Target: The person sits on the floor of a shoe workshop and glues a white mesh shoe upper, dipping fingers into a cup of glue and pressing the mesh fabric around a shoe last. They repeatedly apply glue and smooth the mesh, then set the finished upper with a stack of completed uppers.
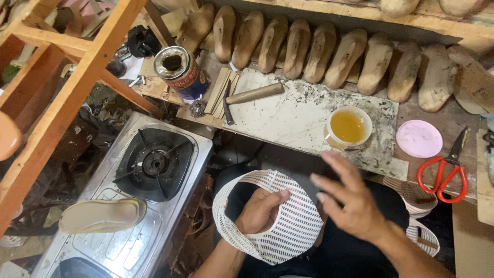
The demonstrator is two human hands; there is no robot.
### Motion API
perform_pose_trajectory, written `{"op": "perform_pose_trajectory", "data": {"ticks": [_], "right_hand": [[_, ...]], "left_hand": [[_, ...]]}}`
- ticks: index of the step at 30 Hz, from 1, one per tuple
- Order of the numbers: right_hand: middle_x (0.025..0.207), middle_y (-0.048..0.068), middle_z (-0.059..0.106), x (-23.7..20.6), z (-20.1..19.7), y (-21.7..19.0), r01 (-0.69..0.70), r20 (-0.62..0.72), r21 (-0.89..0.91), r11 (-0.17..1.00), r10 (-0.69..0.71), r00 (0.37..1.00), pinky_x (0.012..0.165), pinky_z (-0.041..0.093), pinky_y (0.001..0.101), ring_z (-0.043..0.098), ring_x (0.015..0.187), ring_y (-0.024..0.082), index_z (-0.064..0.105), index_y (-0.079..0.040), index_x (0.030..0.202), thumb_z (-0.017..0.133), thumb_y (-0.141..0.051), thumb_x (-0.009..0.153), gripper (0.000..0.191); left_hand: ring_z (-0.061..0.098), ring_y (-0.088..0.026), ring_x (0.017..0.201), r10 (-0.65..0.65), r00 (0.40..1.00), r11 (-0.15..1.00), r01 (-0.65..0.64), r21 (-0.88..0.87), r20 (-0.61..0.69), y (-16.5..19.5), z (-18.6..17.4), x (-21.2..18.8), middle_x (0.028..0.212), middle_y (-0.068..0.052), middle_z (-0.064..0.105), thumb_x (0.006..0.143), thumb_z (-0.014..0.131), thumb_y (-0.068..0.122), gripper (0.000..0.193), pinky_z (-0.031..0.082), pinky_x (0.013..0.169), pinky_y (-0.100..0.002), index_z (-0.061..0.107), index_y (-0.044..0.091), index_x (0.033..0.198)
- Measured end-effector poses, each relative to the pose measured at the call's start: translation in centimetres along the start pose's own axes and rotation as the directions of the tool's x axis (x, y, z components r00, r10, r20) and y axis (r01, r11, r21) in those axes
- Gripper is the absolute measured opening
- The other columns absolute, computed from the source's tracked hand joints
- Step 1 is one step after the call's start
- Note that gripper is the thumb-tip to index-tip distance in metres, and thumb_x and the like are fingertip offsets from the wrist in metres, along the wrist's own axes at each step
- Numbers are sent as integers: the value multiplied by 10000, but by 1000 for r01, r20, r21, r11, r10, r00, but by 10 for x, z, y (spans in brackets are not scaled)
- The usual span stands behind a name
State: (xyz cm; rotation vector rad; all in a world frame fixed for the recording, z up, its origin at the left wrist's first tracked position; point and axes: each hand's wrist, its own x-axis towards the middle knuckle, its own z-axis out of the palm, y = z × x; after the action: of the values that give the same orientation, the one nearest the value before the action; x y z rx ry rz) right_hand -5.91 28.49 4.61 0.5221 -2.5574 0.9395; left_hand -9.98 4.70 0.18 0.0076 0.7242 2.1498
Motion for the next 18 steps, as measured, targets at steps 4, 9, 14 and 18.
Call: {"op": "perform_pose_trajectory", "data": {"ticks": [4, 9, 14, 18], "right_hand": [[1528, 188, 428, -2, 3, -3, 140, 94, -169, 976, -126, 988, 1125, 366, 525, 387, 1430, 452, 698, -169, 1273, 726, -19, 736, 558], [1555, 175, 411, -3, 2, -3, 151, -28, -125, 981, -155, 987, 1181, 382, 538, 394, 1461, 435, 695, -197, 1259, 710, -29, 790, 498], [1528, 171, 439, -2, 6, -3, 98, 81, -229, 968, -81, 993, 1129, 386, 533, 408, 1427, 437, 740, -206, 1213, 698, -16, 789, 467], [1571, 195, 421, -6, 6, -3, -88, 0, 115, 989, 89, 996, 1077, 492, 440, 502, 1397, 354, 667, -120, 1270, 674, -13, 844, 440]], "left_hand": [[710, -181, 992, -5, 995, 1000, 3, 21, 99, -5, 7, 2, 1108, -131, 734, 1082, 547, 90, 226, 572, 904, -324, 645, -76, 1200], [700, -158, 1030, -45, 995, 997, 40, 62, 90, 2, 19, -2, 1141, -108, 723, 1042, 526, 70, 257, 556, 952, -315, 643, -36, 1245], [702, -188, 880, -24, 982, 724, 145, 675, -186, 19, 37, -6, 1020, -119, 763, 1006, 583, 106, 249, 554, 825, -334, 696, -73, 1138], [697, -144, 942, 85, 986, 985, -61, 163, -146, 22, 46, -12, 1034, -62, 740, 991, 546, 123, 261, 552, 862, -319, 655, -12, 1186]]}}
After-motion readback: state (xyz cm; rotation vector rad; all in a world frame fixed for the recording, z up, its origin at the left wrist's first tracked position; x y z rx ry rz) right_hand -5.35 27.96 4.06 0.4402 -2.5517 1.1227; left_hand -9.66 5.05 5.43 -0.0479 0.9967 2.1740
